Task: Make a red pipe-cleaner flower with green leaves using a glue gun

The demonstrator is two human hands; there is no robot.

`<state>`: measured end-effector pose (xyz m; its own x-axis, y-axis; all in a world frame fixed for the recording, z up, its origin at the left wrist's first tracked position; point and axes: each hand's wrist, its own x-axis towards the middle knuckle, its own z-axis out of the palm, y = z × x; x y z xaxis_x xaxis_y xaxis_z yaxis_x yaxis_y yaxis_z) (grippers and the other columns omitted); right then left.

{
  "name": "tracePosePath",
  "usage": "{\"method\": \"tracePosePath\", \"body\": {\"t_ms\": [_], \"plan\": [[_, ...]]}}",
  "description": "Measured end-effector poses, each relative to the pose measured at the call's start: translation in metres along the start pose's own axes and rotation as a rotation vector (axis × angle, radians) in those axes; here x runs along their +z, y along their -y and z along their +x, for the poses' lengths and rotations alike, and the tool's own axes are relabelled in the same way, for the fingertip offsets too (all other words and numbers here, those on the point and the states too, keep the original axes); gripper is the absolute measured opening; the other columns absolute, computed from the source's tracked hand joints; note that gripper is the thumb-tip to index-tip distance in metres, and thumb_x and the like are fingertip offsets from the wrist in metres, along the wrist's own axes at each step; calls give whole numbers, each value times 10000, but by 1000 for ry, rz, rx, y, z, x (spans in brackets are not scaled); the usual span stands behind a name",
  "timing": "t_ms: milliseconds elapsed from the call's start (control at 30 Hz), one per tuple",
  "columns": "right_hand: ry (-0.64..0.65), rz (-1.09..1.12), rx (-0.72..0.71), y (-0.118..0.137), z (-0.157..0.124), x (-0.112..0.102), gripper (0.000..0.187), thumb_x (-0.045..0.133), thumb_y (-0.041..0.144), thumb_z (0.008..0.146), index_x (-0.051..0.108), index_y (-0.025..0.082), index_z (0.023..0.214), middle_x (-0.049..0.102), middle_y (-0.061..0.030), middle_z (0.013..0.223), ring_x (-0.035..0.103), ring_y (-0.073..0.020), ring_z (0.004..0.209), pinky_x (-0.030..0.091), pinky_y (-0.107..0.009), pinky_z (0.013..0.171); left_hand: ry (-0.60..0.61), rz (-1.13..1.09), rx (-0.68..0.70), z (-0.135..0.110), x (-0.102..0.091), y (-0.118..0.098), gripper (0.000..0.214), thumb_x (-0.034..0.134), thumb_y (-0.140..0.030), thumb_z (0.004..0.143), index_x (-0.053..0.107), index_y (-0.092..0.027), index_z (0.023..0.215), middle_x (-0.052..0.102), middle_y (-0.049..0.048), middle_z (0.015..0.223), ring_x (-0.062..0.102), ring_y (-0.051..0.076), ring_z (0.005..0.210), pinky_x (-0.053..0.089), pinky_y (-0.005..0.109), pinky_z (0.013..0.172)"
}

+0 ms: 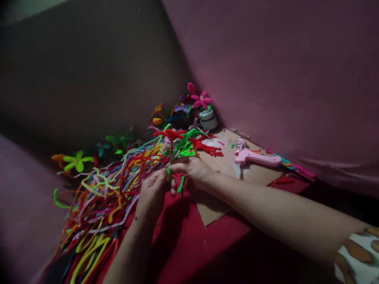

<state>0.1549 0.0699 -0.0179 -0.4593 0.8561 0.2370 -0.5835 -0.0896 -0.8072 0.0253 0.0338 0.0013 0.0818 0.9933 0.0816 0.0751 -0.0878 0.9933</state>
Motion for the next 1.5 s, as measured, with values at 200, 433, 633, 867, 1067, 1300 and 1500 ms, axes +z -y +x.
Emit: {"method": "tracePosePath", "body": {"t_ms": [200,433,633,867,1067,1300,1500], "plan": [[-181,45,-8,0,2,3,70,670,138,588,646,128,653,623,-2,621,554,-117,599,433,-263,630,-210,653,307,-1,1,13,220,577,-369,777,577,-171,871,574,-19,616,517,114,520,390,223,522],[-259,28,75,1,-1,7,52,680,135,588,640,120,617,598,5,542,518,-95,512,414,-252,567,-328,1208,579,-3,0,21,139,486,-239,828,609,-173,819,593,19,602,511,135,486,281,239,497],[-232,-1,45,0,-1,7,116,731,190,569,663,134,644,608,11,558,545,-115,585,427,-249,596,-308,816,445,-3,1,17,165,540,-232,794,581,-204,637,475,-35,473,412,98,424,275,214,496],[30,-99,60,1,-4,4,195,624,328,718,644,134,706,608,-10,547,548,-132,512,440,-293,571,-48,21,5,-1,-1,5,225,579,-349,783,551,-156,668,490,-51,469,393,59,358,282,181,393],[18,-87,22,-1,1,-1,127,645,267,689,639,141,710,638,-29,699,570,-135,656,434,-293,690,91,-370,-138,0,-1,2,207,631,-305,758,516,-150,683,400,-94,417,274,18,301,288,145,341],[118,-91,9,-2,5,-5,154,631,260,711,634,147,607,615,-12,661,562,-120,671,410,-277,727,257,-543,-197,-2,-6,2,188,587,-297,798,557,-124,730,295,-115,426,116,2,290,265,132,278],[-76,-158,-10,1,1,-2,147,664,287,687,659,143,714,617,-12,658,539,-118,583,396,-265,592,81,-115,-45,-3,-1,-1,215,556,-338,803,566,-155,691,384,-71,456,293,50,349,308,177,385]]}}
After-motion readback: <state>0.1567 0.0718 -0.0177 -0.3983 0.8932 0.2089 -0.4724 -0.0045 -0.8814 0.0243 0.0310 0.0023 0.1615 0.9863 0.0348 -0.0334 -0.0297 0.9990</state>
